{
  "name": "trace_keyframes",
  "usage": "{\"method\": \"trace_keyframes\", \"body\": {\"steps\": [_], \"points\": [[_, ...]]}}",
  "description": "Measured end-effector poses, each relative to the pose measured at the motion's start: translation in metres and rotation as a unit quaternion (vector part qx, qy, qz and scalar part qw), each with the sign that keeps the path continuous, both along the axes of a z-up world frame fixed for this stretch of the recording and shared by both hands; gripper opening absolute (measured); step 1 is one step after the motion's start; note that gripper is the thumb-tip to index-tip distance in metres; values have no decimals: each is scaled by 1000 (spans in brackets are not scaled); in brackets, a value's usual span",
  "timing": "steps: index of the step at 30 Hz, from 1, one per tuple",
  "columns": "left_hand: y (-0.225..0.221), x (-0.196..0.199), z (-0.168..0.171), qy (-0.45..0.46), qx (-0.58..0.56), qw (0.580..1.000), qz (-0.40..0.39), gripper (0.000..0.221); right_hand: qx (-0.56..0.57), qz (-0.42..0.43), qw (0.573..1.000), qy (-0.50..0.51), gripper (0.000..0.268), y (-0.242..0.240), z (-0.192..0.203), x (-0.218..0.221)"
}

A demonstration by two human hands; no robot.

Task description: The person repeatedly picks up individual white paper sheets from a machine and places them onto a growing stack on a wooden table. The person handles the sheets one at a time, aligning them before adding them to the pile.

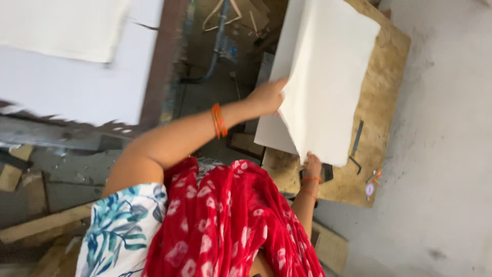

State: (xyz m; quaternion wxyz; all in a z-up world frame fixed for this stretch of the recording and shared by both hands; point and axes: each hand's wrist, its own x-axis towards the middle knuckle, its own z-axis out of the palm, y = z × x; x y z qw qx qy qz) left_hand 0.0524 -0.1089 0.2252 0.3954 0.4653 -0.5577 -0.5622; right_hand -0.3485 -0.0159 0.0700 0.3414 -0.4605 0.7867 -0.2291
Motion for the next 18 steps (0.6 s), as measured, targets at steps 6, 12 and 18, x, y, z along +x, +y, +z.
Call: {"method": "trace_keyframes", "body": {"steps": [6,12,18], "points": [[7,160,148,68,-106,992,21,45,-155,-42,854,-495,48,-31,45,125],[57,357,145,25,-166,965,199,43,-253,158,804,-514,63,-94,167,258],[64,546,5,77,-102,901,415,11,-205,234,866,-392,50,-181,181,428]]}}
